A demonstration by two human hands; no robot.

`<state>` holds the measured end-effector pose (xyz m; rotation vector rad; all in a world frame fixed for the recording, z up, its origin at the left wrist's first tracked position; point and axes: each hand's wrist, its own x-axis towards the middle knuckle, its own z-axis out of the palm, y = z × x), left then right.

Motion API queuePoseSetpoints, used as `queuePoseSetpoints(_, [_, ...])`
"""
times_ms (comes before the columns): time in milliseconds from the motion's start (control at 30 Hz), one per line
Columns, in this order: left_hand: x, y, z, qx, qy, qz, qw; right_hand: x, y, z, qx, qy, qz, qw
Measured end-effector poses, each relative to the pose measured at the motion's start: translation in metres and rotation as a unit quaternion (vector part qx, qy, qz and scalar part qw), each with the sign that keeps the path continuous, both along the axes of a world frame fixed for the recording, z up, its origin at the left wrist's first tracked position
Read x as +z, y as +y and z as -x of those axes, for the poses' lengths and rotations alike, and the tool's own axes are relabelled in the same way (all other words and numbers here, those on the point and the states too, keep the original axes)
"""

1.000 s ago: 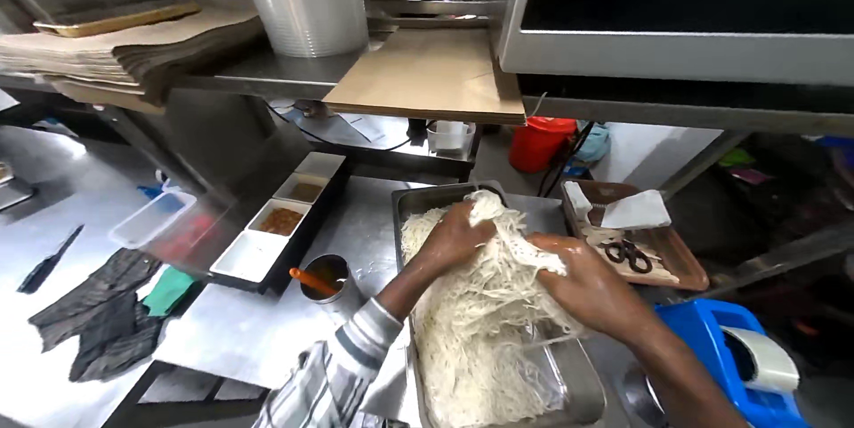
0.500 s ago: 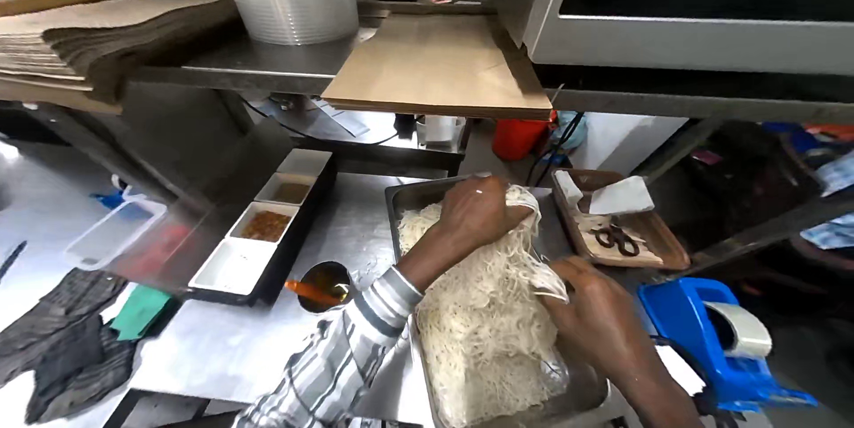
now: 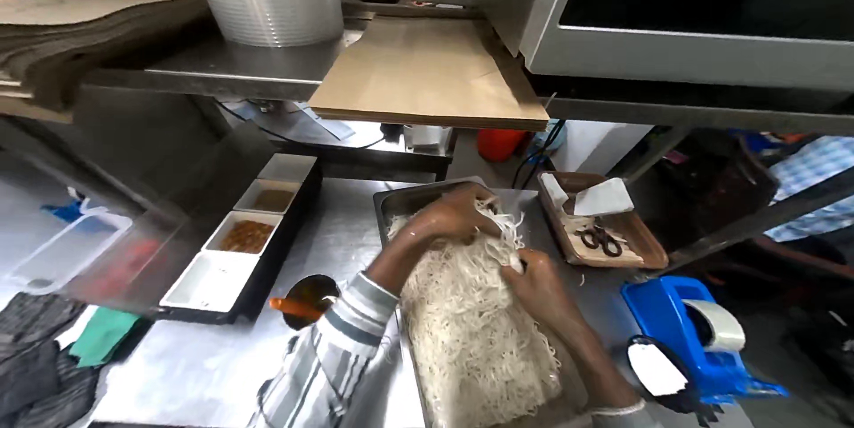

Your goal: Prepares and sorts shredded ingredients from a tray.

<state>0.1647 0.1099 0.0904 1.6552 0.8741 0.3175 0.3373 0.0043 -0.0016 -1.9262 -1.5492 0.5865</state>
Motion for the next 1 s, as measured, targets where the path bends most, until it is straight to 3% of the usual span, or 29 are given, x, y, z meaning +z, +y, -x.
queuePoseSetpoints(167, [-0.007,0.017,0.018,0.062,-0.009,-0.047,0.997,0.031,0.005,-0.023,0.123,-0.112,-0.006,0.986])
queuePoseSetpoints(300, [-0.019,-0.007,0.006,0.087,0.121,-0.151,0.977,0.051,0.022,-0.029,0.136,-0.126,-0.147,0.972])
queuePoseSetpoints(367, [-0.018,-0.019,0.003,0.076,0.189,-0.165,0.965,0.060,0.033,-0.028,0.171,-0.156,-0.124,0.965])
queuePoseSetpoints(500, [-0.013,-0.030,-0.001,0.060,0.281,-0.172,0.942,0.077,0.045,-0.030,0.186,-0.159,-0.170,0.955])
queuePoseSetpoints(600, [-0.023,-0.042,0.000,0.083,0.314,-0.176,0.929,0.069,0.060,-0.029,0.240,-0.163,-0.104,0.951])
queuePoseSetpoints(667, [-0.029,-0.050,-0.003,0.117,0.318,-0.176,0.924,0.072,0.064,-0.031,0.242,-0.137,-0.137,0.951])
queuePoseSetpoints(800, [-0.066,-0.075,-0.012,0.118,0.319,-0.115,0.933,0.073,0.085,-0.025,0.292,-0.143,-0.125,0.937])
queuePoseSetpoints(900, [-0.105,-0.095,-0.020,0.142,0.312,-0.070,0.937,0.078,0.092,-0.028,0.270,-0.104,-0.145,0.946])
queuePoseSetpoints(1000, [-0.133,-0.120,-0.024,0.202,0.310,-0.019,0.929,0.042,0.097,-0.051,0.263,-0.036,-0.025,0.964])
